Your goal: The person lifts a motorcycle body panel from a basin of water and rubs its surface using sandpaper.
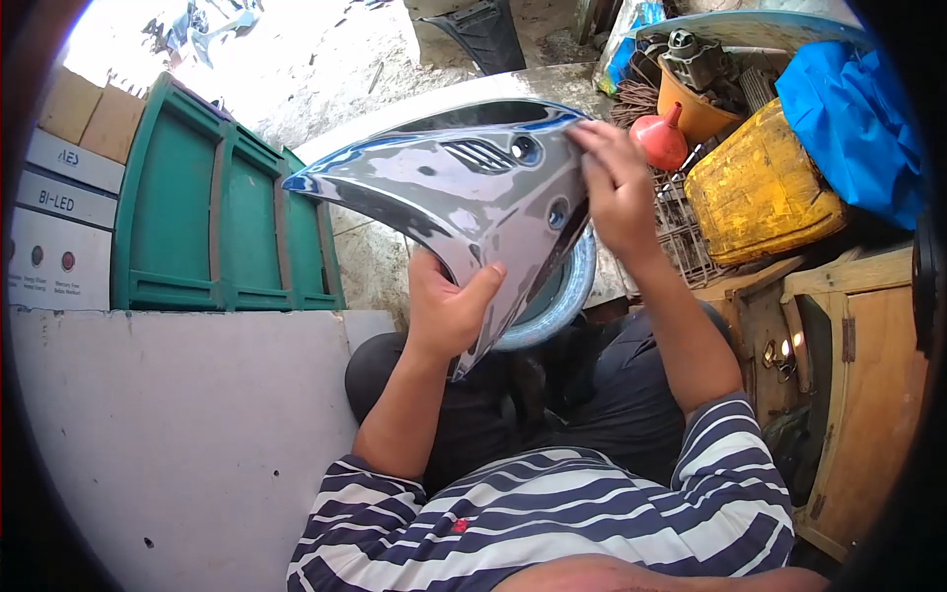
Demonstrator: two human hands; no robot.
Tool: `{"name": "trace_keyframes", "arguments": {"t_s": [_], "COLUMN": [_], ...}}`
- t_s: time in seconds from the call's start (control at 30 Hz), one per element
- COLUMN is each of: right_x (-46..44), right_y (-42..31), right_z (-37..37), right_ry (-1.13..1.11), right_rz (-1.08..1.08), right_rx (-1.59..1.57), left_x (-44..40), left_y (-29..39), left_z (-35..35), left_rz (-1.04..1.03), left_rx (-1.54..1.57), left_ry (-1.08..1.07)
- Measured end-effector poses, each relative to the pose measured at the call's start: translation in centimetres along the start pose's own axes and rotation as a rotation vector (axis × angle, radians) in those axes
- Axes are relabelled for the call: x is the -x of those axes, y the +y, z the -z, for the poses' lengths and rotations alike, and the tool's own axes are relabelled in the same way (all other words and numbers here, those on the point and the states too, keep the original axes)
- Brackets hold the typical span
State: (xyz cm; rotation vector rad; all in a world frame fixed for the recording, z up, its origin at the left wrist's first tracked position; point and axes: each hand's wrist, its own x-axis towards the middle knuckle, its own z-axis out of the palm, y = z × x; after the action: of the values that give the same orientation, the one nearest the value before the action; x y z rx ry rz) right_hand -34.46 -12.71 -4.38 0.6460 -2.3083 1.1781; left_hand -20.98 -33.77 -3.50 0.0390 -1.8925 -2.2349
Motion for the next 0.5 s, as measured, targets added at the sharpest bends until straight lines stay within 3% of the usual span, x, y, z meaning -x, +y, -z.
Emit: {"name": "trace_keyframes", "arguments": {"t_s": [0.03, 0.13, 0.2, 0.27, 0.4, 0.5], "right_x": [-0.6, -0.3, 1.1, 2.5, 0.9, -0.7], "right_y": [1.0, -0.4, -3.1, -5.7, -3.1, 0.0], "right_z": [0.3, 0.9, 0.5, -0.2, 0.3, 1.1], "right_ry": [0.027, 0.038, 0.006, -0.087, -0.093, 0.012], "right_rz": [-0.113, -0.135, 0.078, 0.185, 0.237, -0.037], "right_rx": [-0.098, -0.113, 0.04, -0.028, 0.023, 0.031], "left_x": [0.1, 0.1, 0.1, 0.0, 0.0, 0.2], "left_y": [-0.1, -0.2, 0.2, 0.3, 0.1, 0.2], "left_z": [-0.1, -0.4, -0.4, 0.1, 0.2, 0.0], "left_rz": [-0.014, -0.049, -0.057, -0.008, 0.004, 0.025], "left_rx": [-0.016, -0.027, 0.014, 0.007, 0.018, -0.004], "left_ry": [-0.012, -0.027, -0.011, -0.001, 0.019, -0.046]}}
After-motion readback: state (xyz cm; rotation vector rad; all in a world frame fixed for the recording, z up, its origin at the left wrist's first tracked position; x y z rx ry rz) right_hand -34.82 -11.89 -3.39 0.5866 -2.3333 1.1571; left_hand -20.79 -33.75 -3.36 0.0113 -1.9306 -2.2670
